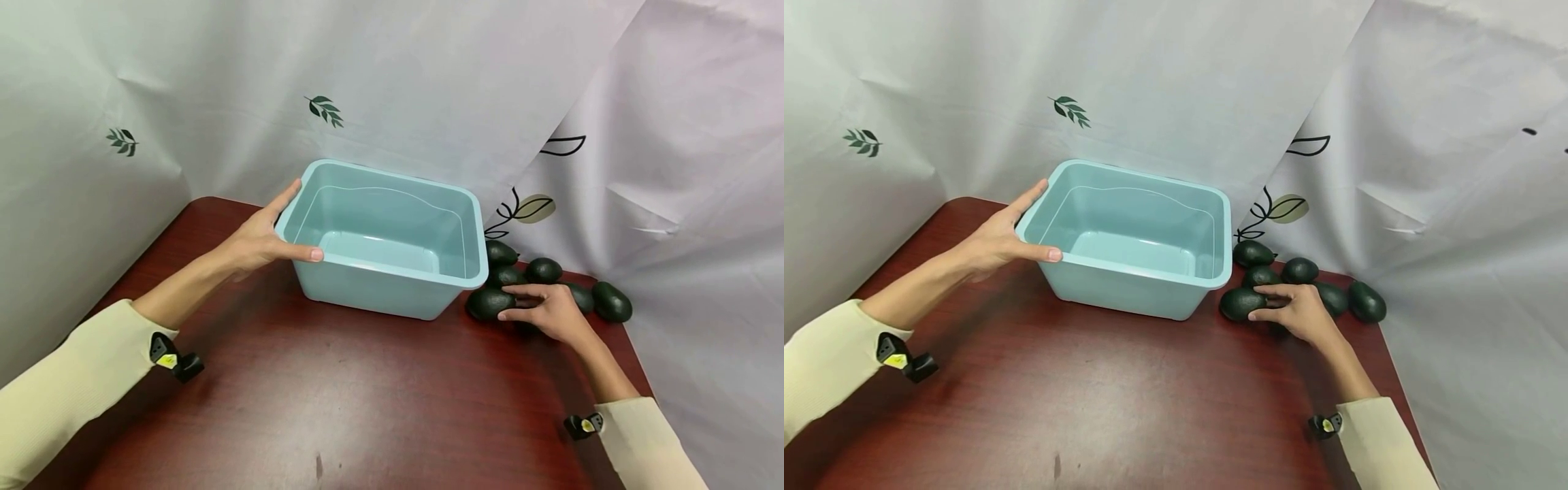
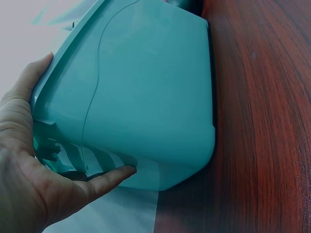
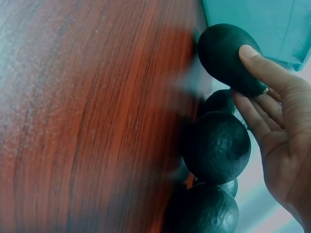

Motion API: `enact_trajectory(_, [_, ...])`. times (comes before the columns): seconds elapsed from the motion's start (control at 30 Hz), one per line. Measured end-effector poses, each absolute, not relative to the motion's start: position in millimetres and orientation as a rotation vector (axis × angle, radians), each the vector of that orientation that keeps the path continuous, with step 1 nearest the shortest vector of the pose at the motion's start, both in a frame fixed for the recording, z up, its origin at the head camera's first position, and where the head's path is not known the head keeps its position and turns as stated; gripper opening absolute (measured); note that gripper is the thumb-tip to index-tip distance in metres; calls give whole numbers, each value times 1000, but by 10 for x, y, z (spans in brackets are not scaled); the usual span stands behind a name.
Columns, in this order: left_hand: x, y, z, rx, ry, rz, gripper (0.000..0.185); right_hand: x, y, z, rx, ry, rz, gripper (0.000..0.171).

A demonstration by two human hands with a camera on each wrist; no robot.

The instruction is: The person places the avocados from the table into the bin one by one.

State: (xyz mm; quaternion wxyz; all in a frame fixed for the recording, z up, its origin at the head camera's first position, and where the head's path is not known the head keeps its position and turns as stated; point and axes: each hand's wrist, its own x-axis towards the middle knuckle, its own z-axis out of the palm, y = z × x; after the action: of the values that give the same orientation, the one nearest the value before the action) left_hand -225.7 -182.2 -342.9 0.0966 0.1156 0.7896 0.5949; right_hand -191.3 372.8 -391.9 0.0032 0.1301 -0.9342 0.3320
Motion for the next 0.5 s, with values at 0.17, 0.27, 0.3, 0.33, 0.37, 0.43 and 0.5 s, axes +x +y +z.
enact_trajectory(0.17, [-2263,-1825,-3429,362,2351,1765,131,-1916,3737,-3913,333,-2911,1109,51])
enact_trajectory(0.27, [-2263,-1825,-3430,370,2345,1773,130,-1926,3745,-3900,290,-2887,1161,52])
enact_trajectory(0.3, [-2263,-1825,-3430,372,2344,1773,130,-1929,3747,-3891,275,-2879,1177,52])
enact_trajectory(0.33, [-2262,-1825,-3429,373,2341,1773,130,-1933,3750,-3879,268,-2870,1189,52])
enact_trajectory(0.37, [-2261,-1825,-3428,372,2336,1776,130,-1937,3752,-3866,257,-2861,1201,52])
enact_trajectory(0.43, [-2260,-1824,-3425,369,2326,1778,131,-1945,3755,-3830,245,-2846,1220,52])
enact_trajectory(0.5, [-2257,-1825,-3421,360,2314,1782,131,-1956,3757,-3787,233,-2837,1229,53])
